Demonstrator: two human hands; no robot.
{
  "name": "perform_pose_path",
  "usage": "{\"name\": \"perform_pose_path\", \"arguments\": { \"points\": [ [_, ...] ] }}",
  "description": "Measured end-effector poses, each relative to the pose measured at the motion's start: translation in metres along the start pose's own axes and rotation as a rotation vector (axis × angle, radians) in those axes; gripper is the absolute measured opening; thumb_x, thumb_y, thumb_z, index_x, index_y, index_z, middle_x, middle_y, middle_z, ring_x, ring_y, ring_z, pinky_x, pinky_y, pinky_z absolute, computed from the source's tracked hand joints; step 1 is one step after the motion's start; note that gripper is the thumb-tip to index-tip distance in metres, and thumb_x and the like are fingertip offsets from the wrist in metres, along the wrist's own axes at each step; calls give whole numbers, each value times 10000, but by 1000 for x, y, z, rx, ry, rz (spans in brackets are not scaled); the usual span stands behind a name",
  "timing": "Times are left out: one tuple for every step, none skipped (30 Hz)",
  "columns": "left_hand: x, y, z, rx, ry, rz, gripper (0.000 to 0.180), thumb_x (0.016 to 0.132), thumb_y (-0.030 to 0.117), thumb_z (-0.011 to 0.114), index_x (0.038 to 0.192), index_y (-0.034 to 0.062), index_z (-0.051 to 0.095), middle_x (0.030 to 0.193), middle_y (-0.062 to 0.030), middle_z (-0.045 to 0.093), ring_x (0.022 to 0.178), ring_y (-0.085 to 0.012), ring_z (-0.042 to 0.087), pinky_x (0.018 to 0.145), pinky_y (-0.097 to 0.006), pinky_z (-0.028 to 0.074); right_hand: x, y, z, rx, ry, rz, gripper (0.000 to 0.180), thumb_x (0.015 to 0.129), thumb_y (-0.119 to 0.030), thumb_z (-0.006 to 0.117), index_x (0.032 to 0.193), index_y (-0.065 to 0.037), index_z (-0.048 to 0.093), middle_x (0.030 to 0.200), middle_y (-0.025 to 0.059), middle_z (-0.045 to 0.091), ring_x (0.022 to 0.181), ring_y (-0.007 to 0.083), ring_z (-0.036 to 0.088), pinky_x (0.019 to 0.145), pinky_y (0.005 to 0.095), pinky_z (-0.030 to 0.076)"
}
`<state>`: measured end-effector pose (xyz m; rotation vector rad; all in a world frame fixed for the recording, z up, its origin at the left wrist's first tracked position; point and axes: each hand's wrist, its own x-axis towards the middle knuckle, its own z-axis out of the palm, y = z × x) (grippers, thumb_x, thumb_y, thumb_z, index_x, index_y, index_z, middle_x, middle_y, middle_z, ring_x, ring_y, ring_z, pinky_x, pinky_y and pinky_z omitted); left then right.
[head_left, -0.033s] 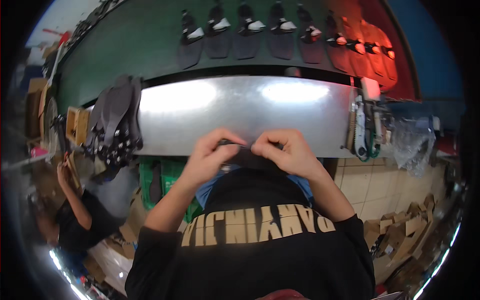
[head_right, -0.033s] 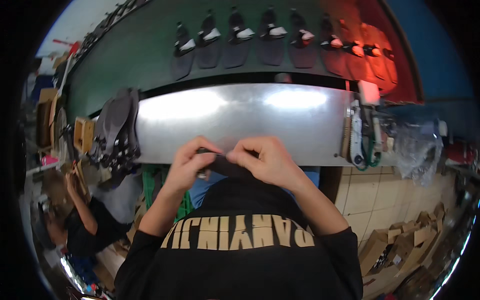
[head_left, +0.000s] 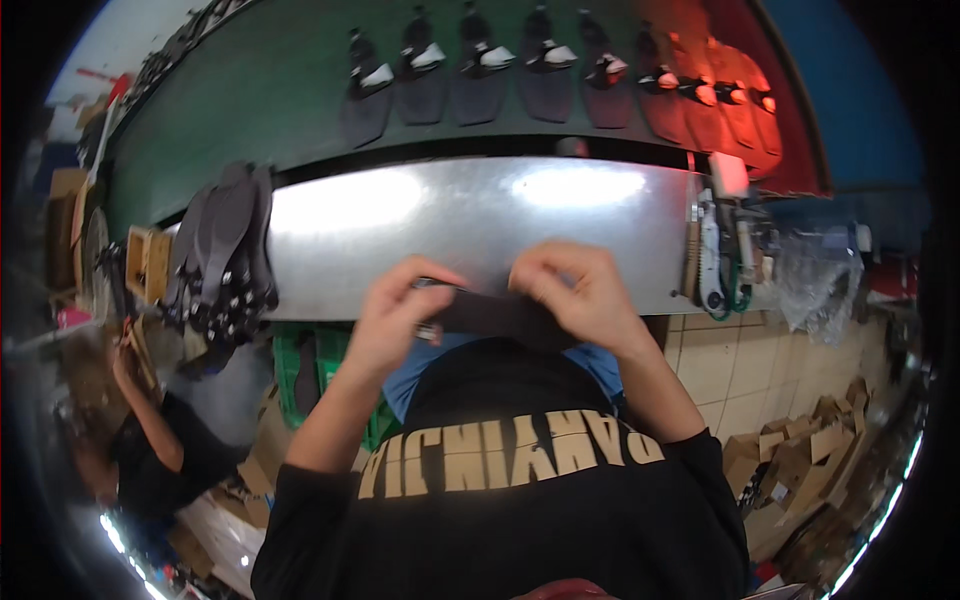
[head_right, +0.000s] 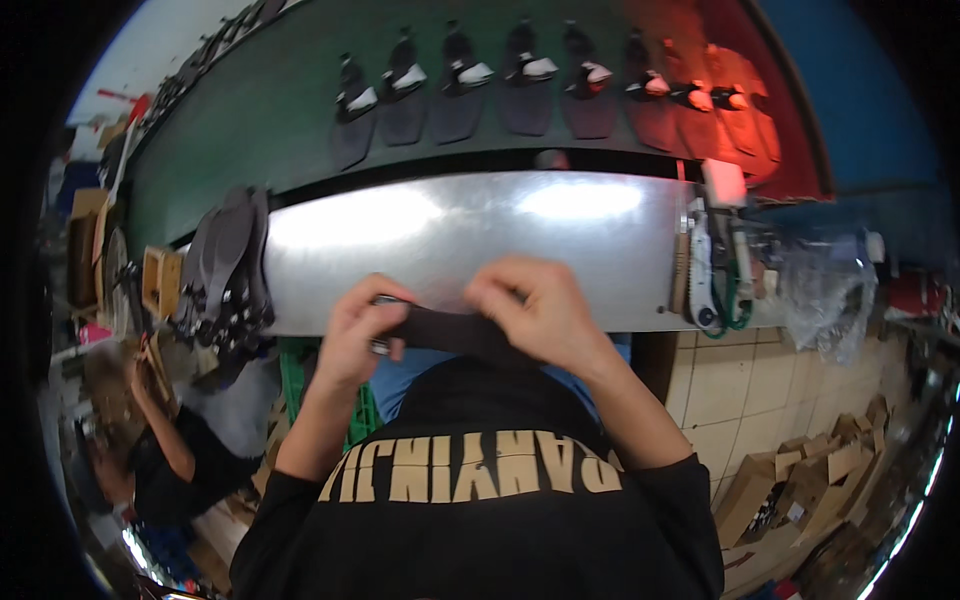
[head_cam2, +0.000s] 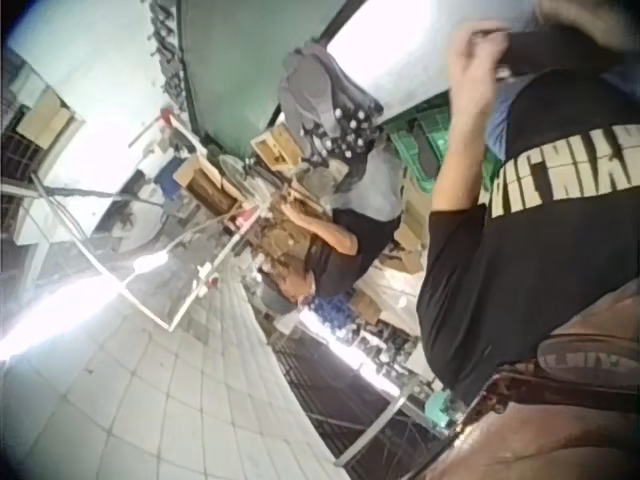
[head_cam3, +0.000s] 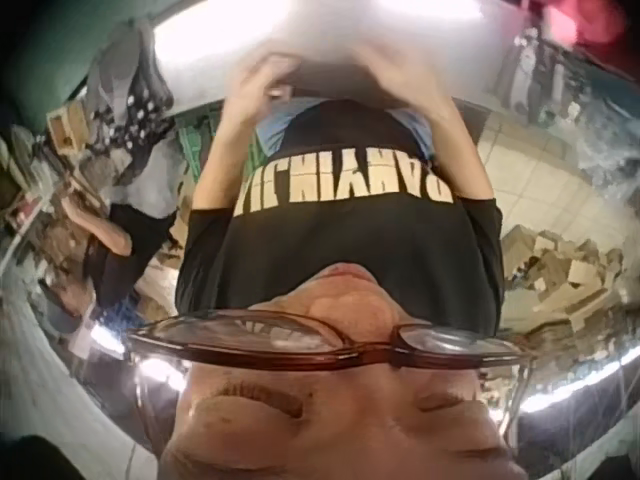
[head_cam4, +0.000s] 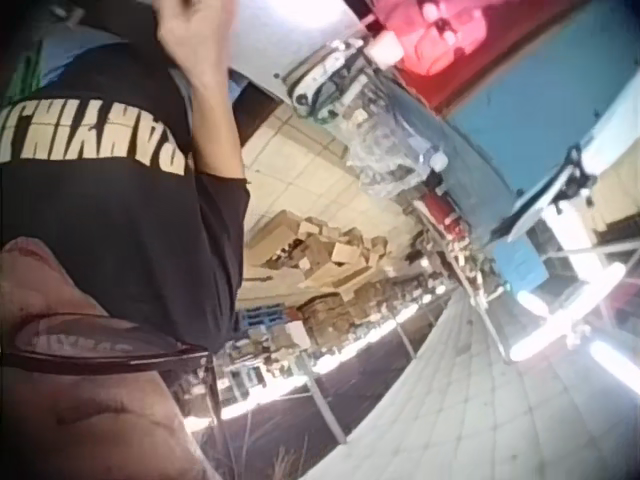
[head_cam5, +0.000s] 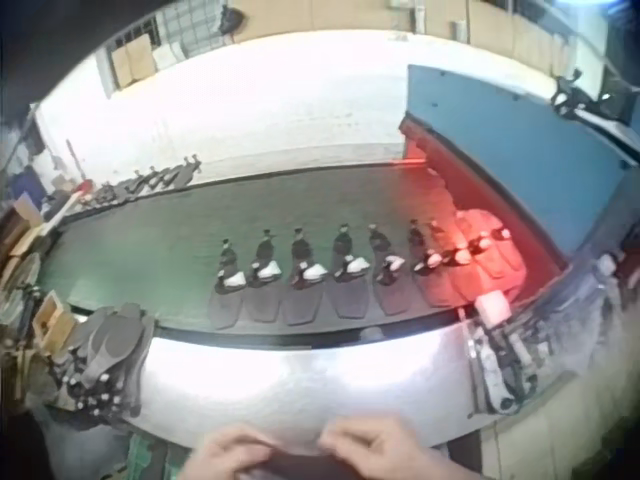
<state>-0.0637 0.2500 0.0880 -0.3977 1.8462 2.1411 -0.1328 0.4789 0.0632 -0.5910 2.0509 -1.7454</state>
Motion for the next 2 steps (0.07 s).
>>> {"name": "perform_pose_path", "arguments": {
  "points": [
    [3, 0, -12, -119, 62, -17, 159, 841, 111, 603, 975, 27, 622, 782, -61, 622, 593, -122, 588, 448, -249, 469, 3, 6, -14, -158, 273, -116, 106, 847, -86, 647, 922, -28, 694, 884, 100, 692, 833, 187, 652, 756, 277, 497],
    [5, -1, -30, -258, 87, -38, 189, 872, 95, 600, 1048, 38, 634, 875, -94, 650, 714, -144, 618, 693, -275, 537, 6, 13, -33, -318, 538, -235, 116, 872, -95, 615, 939, -53, 700, 951, 126, 695, 903, 228, 662, 824, 286, 502]
  ]
}}
